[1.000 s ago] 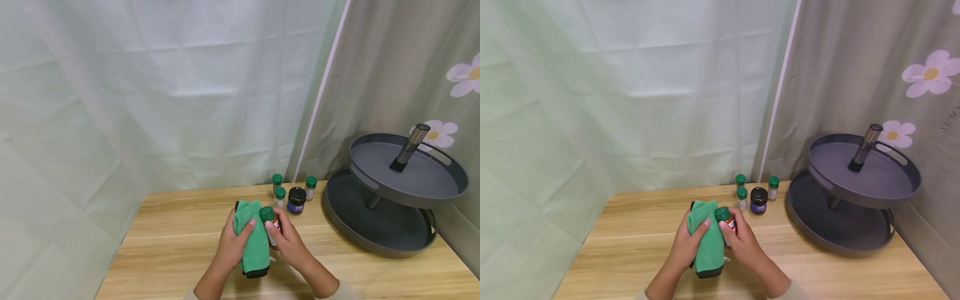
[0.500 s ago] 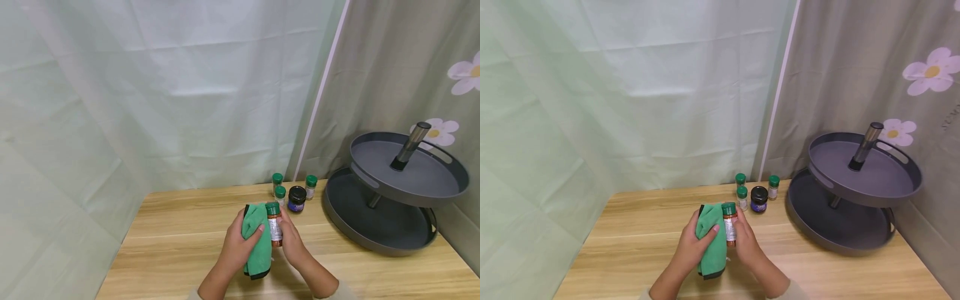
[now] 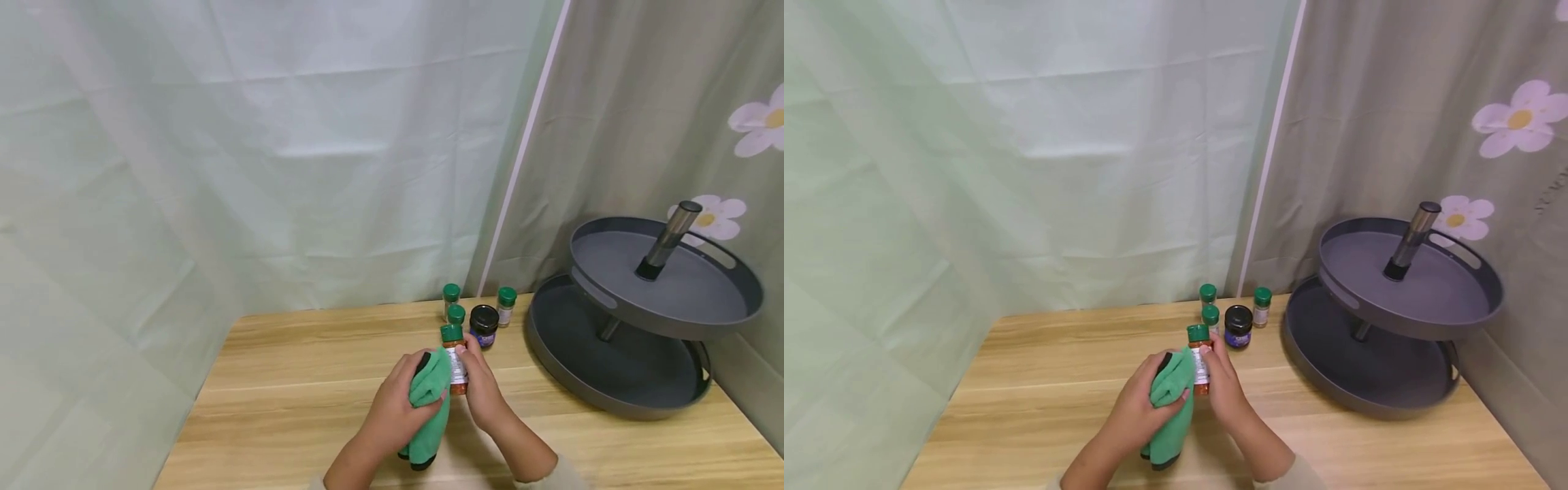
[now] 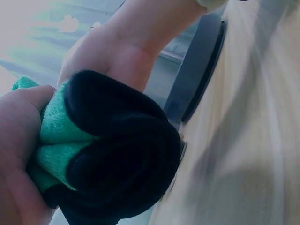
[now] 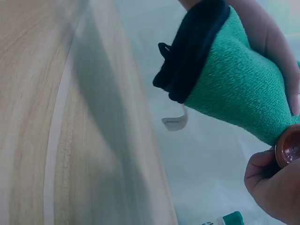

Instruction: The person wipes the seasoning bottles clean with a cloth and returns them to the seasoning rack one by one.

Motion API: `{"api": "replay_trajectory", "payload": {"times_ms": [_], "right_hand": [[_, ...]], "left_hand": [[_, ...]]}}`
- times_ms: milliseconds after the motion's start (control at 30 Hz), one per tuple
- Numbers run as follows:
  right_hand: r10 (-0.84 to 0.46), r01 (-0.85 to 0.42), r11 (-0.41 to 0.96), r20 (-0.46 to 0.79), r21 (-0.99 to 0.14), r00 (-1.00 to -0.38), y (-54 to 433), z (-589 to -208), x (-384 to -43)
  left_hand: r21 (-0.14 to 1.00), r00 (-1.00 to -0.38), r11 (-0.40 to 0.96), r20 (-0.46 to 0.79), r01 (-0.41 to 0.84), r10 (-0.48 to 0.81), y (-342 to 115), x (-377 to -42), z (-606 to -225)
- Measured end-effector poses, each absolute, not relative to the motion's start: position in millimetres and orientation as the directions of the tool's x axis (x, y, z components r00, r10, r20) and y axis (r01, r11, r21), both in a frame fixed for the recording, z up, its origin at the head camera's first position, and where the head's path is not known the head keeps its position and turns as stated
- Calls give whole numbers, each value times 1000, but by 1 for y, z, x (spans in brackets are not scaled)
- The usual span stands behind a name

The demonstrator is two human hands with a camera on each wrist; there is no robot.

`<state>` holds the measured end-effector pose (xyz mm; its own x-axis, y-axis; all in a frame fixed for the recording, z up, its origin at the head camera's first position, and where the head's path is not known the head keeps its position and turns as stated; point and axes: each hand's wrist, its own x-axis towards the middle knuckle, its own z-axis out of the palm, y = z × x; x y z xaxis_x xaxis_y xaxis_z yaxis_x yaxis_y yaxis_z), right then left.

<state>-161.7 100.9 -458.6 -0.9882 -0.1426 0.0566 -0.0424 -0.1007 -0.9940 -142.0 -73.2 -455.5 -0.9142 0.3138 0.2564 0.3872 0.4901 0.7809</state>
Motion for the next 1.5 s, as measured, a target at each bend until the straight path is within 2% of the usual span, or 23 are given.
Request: {"api": "replay_trajectory", "payload": {"times_ms": [167,300,633,867,1100,1500], "right_hand": [[-108,11,-201,11,-980,-994,103,-461,-164],[-109,15,-252,13,-968,-994,103,-461,-164],[-226,32,-173,8,-984,-974,95,-454,-158],[-231,60,-133,-28,-989,-973,92,-454,-157],[-156,64,-175,-36,-982,-987,89,-457,-157],[-62,15,-259,1,-966,-998,98,-465,-164]], "left_hand": [[716,-881,522,312,464,355,-67,-138,-460],[717,-883,519,341,466,322,-65,-137,-460],[837,-948,444,282,319,150,-72,-143,-453],[870,-959,407,276,277,62,-79,-148,-452],[895,-964,358,242,267,112,-76,-149,-455],[823,-918,416,299,387,263,-70,-140,-457]]}}
